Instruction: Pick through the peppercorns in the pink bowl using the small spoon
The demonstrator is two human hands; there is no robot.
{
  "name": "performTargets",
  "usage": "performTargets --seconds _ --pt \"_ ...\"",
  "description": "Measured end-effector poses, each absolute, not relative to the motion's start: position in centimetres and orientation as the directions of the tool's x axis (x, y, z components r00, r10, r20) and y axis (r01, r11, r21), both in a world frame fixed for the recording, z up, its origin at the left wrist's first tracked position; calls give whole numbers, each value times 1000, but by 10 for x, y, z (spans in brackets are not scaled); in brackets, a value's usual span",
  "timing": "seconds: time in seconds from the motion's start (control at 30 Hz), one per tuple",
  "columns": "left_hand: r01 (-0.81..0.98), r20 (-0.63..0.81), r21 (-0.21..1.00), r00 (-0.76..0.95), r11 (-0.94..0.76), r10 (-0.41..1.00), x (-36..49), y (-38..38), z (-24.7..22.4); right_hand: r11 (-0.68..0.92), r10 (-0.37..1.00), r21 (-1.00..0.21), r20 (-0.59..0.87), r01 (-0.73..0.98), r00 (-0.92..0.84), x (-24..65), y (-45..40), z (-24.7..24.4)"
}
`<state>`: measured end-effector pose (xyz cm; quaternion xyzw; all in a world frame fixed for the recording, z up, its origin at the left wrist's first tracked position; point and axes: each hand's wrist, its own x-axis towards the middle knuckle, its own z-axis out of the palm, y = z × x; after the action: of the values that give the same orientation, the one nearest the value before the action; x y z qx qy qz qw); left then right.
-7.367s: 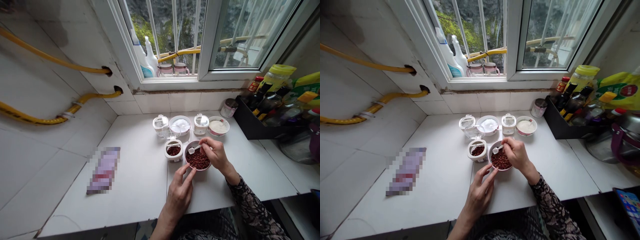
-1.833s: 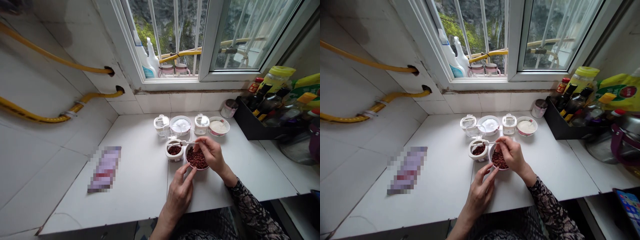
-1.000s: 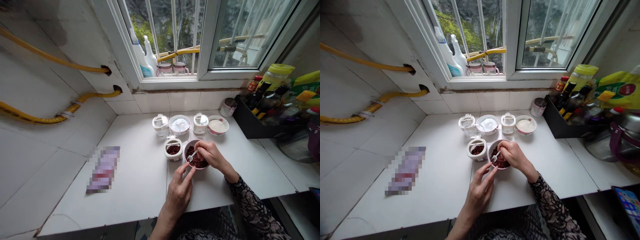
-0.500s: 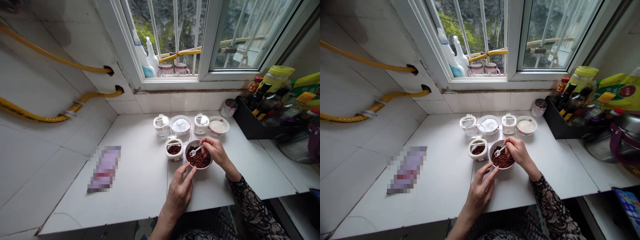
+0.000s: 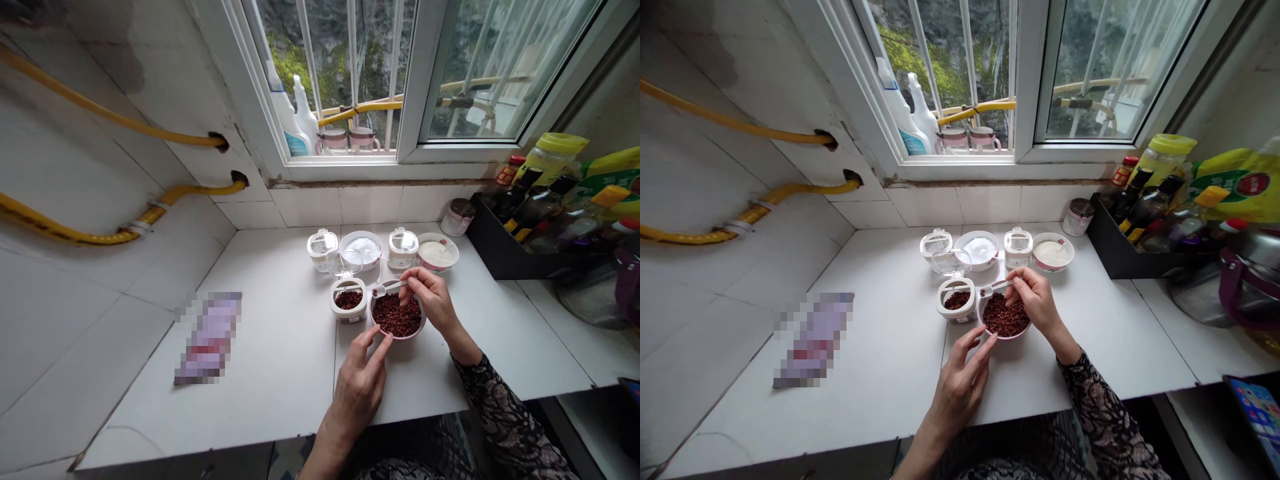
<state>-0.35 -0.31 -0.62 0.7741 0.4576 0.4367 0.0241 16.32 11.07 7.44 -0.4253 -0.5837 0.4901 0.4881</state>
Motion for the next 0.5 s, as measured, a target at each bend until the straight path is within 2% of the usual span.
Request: performTargets --seconds 0.13,0.23,0.3,0.37,0.5 --pt "682 661 440 195 -585 725 -3 -2 -6 398 909 -905 365 152 -202 149 99 75" --pt "681 672 427 200 -595 713 -4 -2 -6 592 797 -751 490 293 -353 140 94 72" --pt "684 667 425 206 -593 716 -5 -2 -5 681 723 -662 541 313 -430 138 93 71" --pt "686 661 425 210 -591 720 -5 -2 -5 697 709 -647 560 308 -428 140 94 72" --pt "689 657 429 206 -585 725 -5 -3 -5 556 829 -783 498 281 -254 154 96 73"
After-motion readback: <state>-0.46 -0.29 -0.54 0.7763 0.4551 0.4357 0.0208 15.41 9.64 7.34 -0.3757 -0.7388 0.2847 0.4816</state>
